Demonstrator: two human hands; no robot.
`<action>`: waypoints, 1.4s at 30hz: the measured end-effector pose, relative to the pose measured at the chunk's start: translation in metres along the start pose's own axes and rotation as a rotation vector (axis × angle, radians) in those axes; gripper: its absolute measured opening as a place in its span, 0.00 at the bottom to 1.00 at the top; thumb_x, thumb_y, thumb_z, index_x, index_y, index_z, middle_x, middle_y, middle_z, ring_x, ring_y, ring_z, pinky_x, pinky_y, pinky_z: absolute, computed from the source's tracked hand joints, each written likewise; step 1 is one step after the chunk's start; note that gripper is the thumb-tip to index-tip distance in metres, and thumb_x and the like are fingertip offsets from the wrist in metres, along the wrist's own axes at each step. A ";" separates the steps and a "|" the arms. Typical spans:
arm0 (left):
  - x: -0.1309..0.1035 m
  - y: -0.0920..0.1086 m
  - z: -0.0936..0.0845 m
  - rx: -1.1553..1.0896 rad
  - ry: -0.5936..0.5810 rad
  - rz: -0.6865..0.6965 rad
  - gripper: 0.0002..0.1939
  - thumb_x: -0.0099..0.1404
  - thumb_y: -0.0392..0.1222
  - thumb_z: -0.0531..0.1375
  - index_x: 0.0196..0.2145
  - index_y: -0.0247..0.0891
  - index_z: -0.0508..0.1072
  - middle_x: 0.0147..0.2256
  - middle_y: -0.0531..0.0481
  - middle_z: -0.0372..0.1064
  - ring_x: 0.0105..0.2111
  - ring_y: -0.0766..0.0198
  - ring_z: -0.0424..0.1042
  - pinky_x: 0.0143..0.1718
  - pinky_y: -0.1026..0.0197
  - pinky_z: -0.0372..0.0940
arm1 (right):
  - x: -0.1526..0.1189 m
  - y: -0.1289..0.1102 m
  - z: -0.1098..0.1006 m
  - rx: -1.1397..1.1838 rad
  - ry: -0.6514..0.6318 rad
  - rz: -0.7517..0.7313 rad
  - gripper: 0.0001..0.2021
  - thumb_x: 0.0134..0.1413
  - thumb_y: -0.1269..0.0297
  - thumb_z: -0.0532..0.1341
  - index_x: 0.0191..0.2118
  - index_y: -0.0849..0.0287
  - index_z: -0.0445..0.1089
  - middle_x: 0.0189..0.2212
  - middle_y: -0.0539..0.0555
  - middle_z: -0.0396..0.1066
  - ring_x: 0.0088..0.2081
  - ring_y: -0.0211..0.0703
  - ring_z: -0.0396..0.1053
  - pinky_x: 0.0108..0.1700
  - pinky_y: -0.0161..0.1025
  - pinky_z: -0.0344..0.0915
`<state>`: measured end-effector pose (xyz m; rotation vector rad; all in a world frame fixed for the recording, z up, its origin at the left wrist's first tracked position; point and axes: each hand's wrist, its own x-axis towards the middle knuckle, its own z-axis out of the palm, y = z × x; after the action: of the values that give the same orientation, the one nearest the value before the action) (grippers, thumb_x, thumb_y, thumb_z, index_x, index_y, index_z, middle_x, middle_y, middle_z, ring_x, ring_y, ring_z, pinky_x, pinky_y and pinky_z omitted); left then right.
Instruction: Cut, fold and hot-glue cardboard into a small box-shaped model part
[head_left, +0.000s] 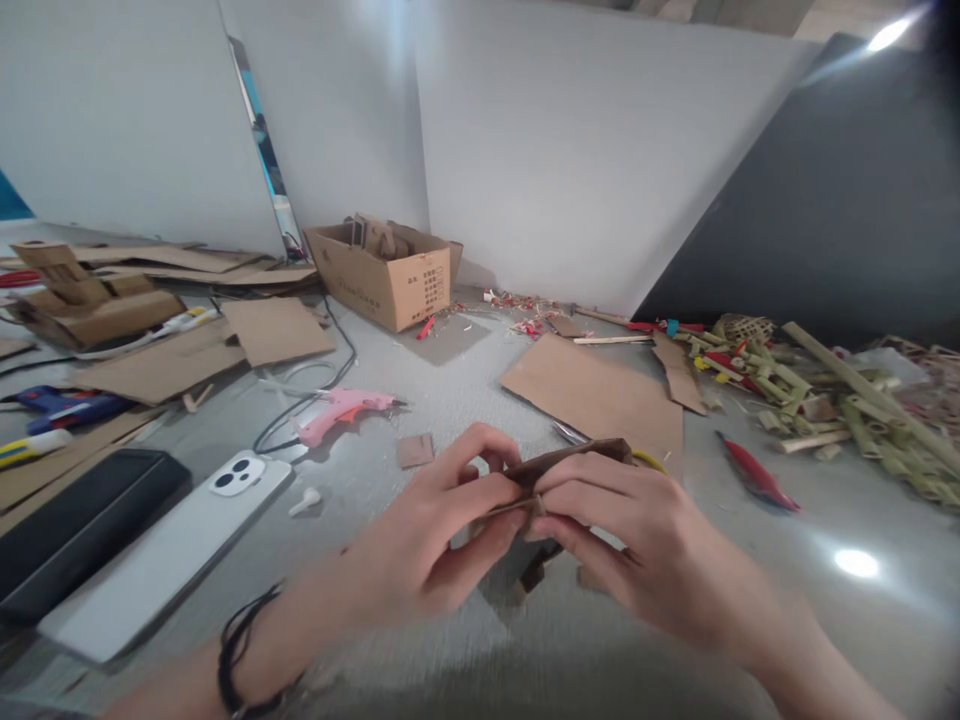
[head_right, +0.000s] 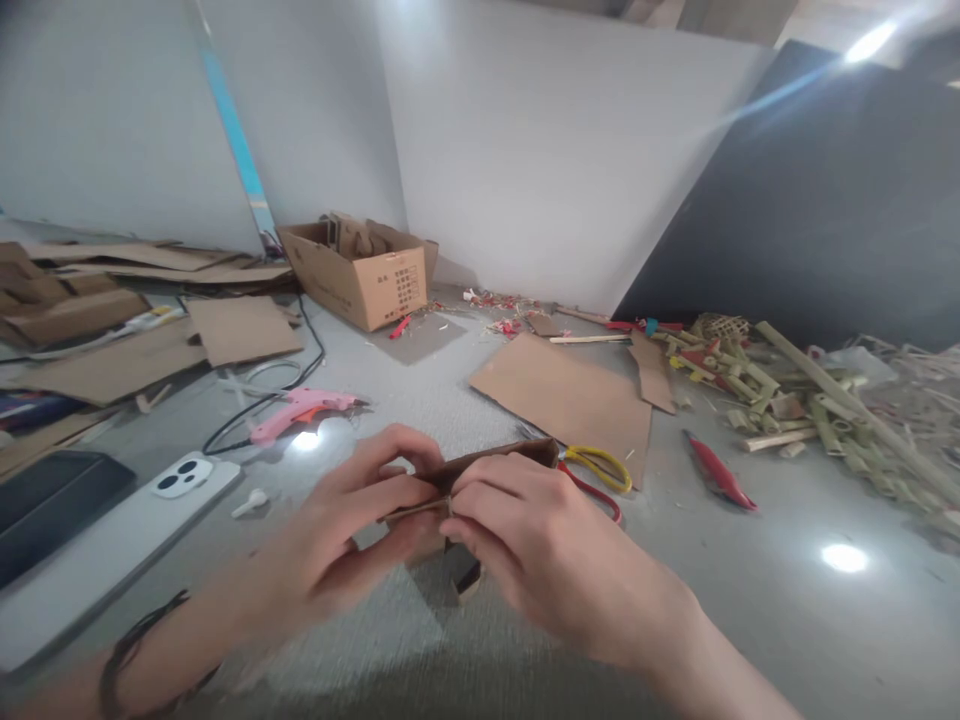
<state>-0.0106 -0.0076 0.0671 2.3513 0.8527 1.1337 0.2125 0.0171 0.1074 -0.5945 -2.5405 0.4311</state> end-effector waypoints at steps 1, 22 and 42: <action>0.001 0.001 -0.001 0.000 -0.007 -0.009 0.07 0.73 0.30 0.54 0.43 0.35 0.72 0.47 0.44 0.62 0.42 0.64 0.69 0.42 0.61 0.69 | 0.000 0.000 0.000 0.000 -0.005 0.003 0.07 0.70 0.73 0.57 0.41 0.60 0.71 0.39 0.51 0.74 0.43 0.38 0.70 0.46 0.38 0.65; 0.009 0.013 -0.012 0.063 -0.191 -0.112 0.09 0.76 0.34 0.49 0.44 0.38 0.69 0.52 0.46 0.62 0.46 0.61 0.69 0.51 0.55 0.66 | -0.003 -0.002 0.004 0.000 0.038 0.061 0.06 0.71 0.71 0.57 0.40 0.58 0.70 0.43 0.51 0.69 0.41 0.37 0.69 0.44 0.37 0.64; 0.005 0.010 -0.006 0.044 -0.185 -0.126 0.09 0.70 0.38 0.59 0.47 0.42 0.66 0.57 0.46 0.59 0.54 0.57 0.68 0.54 0.56 0.68 | -0.004 -0.001 0.001 0.022 -0.003 0.078 0.07 0.71 0.70 0.57 0.37 0.57 0.68 0.40 0.48 0.67 0.38 0.35 0.66 0.42 0.36 0.62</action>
<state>-0.0093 -0.0113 0.0785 2.3564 0.9514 0.8414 0.2149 0.0138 0.1059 -0.6874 -2.5189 0.4871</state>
